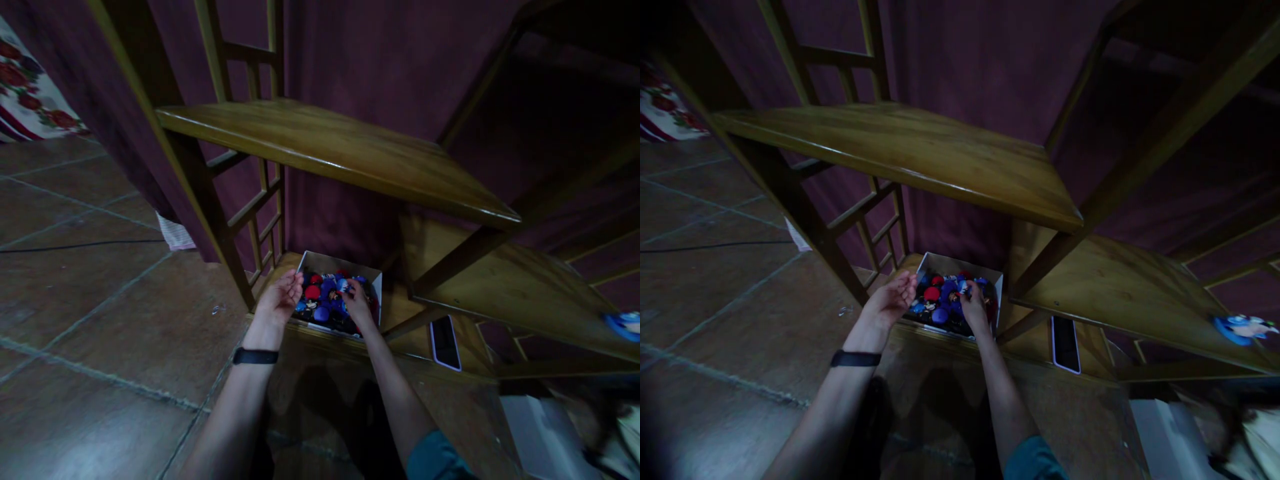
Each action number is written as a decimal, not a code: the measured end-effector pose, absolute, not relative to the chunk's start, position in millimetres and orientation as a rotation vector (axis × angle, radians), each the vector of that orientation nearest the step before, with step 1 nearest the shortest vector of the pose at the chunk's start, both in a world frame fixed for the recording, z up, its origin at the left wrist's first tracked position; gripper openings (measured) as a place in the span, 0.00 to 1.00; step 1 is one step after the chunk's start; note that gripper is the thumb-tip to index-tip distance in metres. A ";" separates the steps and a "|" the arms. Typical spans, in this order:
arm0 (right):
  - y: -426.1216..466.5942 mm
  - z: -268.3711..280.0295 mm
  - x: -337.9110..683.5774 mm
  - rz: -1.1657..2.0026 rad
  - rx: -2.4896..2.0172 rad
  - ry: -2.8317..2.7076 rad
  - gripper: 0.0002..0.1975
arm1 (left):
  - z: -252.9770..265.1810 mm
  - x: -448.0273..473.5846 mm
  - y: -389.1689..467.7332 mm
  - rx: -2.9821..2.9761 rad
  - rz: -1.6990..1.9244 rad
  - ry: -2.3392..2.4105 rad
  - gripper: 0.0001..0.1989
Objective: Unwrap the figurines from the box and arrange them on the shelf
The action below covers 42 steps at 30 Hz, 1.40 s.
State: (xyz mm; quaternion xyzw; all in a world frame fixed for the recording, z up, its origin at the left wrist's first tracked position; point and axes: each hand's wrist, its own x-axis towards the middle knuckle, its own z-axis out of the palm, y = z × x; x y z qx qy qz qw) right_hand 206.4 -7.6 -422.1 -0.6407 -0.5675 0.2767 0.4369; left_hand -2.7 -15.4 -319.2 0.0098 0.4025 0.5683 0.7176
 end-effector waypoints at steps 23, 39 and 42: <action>-8.5 -406.5 228.9 0.709 -1.838 -1.388 0.17 | -320.5 12.7 -22.1 0.209 1.270 1.049 0.08; -30.3 -396.0 219.3 0.467 -1.908 -2.145 0.22 | -372.1 69.4 -51.9 1.790 0.778 1.303 0.15; -32.0 -390.3 217.8 0.419 -1.948 -2.165 0.22 | -368.8 65.3 -48.9 1.644 0.858 1.340 0.14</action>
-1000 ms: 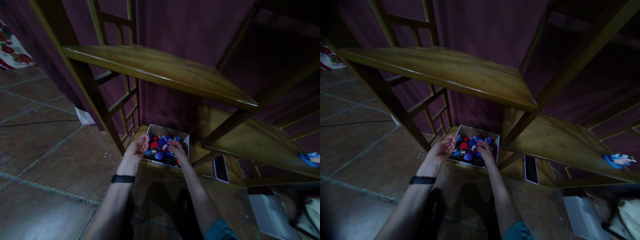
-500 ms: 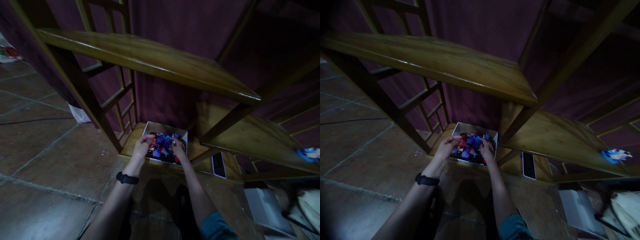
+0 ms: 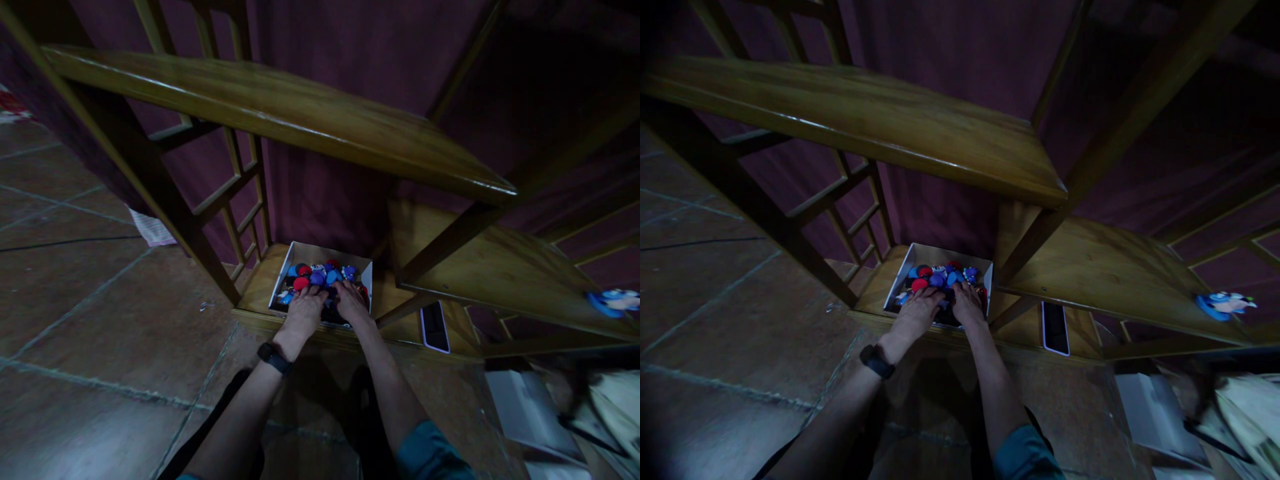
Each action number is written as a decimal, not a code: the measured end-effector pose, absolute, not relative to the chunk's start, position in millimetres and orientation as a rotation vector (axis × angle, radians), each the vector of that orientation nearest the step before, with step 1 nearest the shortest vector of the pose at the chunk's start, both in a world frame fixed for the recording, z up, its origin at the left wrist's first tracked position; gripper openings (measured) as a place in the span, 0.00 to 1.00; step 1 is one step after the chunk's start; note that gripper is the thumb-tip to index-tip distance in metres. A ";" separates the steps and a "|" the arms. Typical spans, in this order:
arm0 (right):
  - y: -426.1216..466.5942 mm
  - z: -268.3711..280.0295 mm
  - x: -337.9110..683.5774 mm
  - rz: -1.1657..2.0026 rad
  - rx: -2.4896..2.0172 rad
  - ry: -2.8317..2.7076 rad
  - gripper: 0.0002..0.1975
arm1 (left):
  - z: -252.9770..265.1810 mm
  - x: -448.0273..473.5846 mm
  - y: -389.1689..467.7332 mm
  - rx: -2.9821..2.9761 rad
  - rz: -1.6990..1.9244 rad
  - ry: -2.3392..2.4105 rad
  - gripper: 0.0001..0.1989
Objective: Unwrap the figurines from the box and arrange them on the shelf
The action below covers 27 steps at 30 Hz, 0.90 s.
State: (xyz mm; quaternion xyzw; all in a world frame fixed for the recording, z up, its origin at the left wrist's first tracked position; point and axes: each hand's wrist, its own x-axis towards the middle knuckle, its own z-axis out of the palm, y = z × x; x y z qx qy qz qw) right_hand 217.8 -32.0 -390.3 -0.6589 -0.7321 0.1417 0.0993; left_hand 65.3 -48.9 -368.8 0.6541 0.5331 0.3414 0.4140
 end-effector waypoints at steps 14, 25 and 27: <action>-36.2 -381.5 222.4 0.326 -2.090 -2.069 0.14 | -357.4 44.6 -33.3 1.145 0.917 1.442 0.13; -40.0 -384.8 226.0 0.315 -2.069 -2.242 0.20 | -372.2 51.4 -34.2 1.378 0.811 1.359 0.15; -40.6 -385.7 225.3 0.334 -2.071 -2.236 0.19 | -371.8 54.2 -36.7 1.553 0.788 1.391 0.13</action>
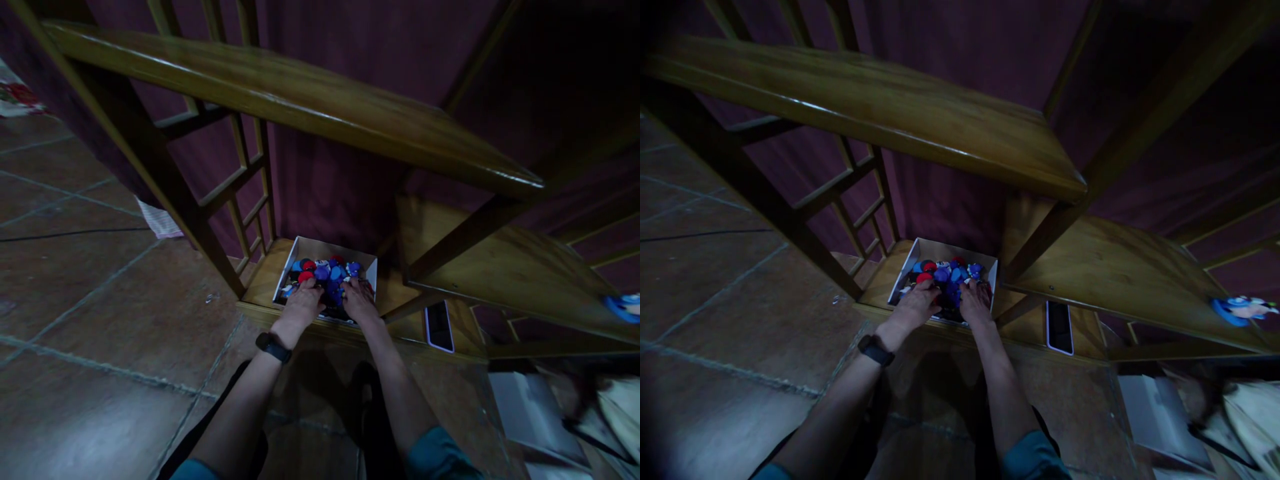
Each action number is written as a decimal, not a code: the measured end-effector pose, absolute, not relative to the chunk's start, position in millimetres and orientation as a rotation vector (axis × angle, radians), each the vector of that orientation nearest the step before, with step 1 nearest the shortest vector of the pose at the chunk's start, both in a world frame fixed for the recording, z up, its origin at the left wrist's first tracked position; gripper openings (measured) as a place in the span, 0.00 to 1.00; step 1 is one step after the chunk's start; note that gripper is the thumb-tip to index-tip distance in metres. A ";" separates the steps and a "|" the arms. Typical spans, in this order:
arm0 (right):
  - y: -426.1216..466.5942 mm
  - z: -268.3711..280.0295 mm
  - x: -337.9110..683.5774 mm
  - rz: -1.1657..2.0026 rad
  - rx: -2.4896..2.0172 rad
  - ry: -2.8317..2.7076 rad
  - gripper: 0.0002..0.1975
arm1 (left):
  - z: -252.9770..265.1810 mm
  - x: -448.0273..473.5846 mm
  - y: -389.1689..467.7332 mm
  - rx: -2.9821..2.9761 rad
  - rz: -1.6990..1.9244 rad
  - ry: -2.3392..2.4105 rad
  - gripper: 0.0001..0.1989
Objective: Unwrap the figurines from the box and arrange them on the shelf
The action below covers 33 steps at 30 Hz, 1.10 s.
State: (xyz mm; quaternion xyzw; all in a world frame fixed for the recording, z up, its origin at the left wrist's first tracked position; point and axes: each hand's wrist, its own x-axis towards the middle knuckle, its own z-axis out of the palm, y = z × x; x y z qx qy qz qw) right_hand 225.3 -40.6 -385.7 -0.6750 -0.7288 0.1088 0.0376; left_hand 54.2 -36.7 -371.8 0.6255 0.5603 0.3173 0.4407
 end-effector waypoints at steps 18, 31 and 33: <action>-29.0 -376.0 229.5 0.515 -1.954 -1.883 0.10 | -356.7 57.2 -25.3 1.447 1.058 1.394 0.09; -23.1 -385.7 216.8 1.013 -1.382 -1.779 0.12 | -375.6 67.5 -21.0 0.874 0.922 1.132 0.11; -15.3 -390.3 220.6 0.964 -1.431 -1.660 0.13 | -369.9 61.4 -18.6 0.692 1.009 1.153 0.11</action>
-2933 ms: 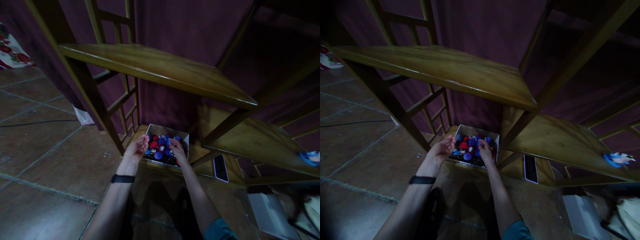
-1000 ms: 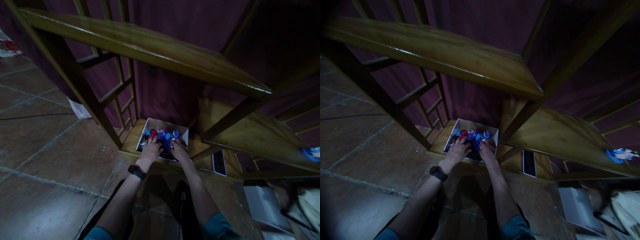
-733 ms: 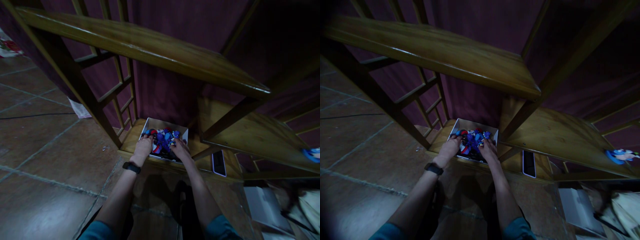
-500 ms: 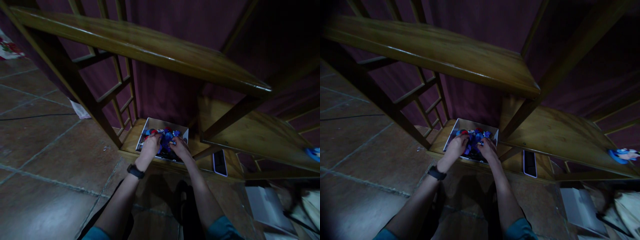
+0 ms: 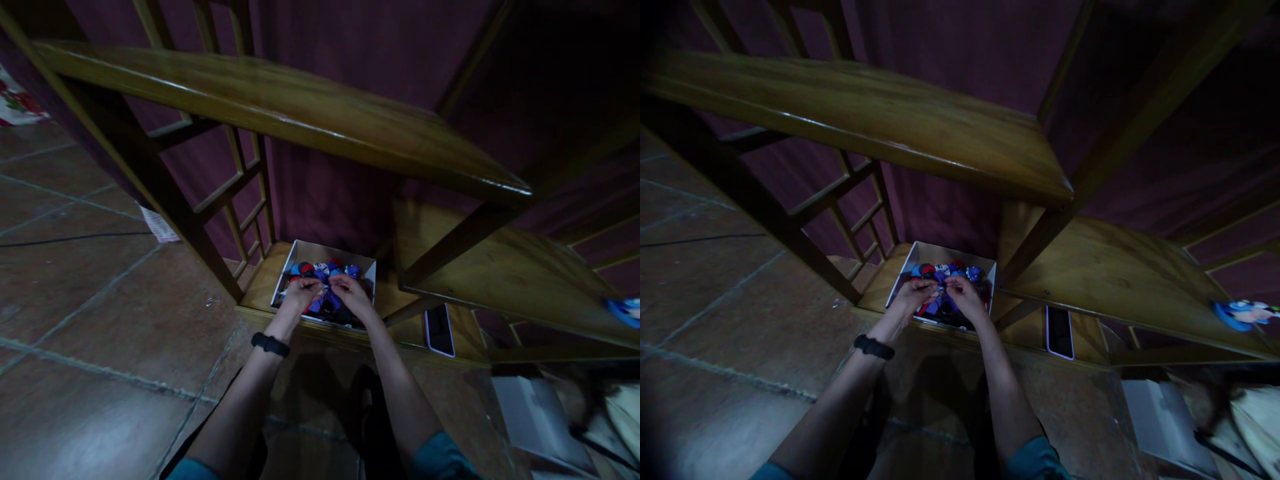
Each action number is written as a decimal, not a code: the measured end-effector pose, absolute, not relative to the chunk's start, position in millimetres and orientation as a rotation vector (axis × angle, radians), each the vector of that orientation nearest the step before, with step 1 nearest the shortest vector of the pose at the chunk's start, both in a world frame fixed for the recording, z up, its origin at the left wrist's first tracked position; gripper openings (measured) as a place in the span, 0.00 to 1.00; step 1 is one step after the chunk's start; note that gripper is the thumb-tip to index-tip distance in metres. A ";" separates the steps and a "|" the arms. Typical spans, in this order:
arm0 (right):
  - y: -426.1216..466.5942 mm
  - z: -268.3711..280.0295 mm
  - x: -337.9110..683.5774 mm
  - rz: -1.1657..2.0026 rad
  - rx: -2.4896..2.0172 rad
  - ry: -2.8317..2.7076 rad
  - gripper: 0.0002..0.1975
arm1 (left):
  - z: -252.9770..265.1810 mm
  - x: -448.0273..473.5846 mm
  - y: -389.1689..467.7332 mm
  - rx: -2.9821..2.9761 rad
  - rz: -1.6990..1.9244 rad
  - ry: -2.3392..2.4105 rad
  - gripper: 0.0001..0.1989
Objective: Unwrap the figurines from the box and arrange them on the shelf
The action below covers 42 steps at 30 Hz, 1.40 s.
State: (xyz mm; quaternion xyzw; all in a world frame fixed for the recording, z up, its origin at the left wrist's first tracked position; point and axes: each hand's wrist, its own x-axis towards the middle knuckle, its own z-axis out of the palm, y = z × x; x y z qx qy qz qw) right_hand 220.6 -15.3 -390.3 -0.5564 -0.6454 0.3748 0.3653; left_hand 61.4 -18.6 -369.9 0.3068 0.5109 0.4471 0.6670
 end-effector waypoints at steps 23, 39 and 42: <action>-4.3 -404.6 212.0 0.400 -1.760 -1.917 0.14 | -344.1 29.6 -20.9 0.242 1.132 0.964 0.07; -33.3 -371.6 200.3 1.417 -1.336 -0.963 0.19 | -345.9 46.2 -25.0 0.327 1.133 1.039 0.10; -37.5 -366.4 198.2 1.445 -1.292 -0.976 0.18 | -345.5 55.4 -29.9 0.371 1.079 0.989 0.13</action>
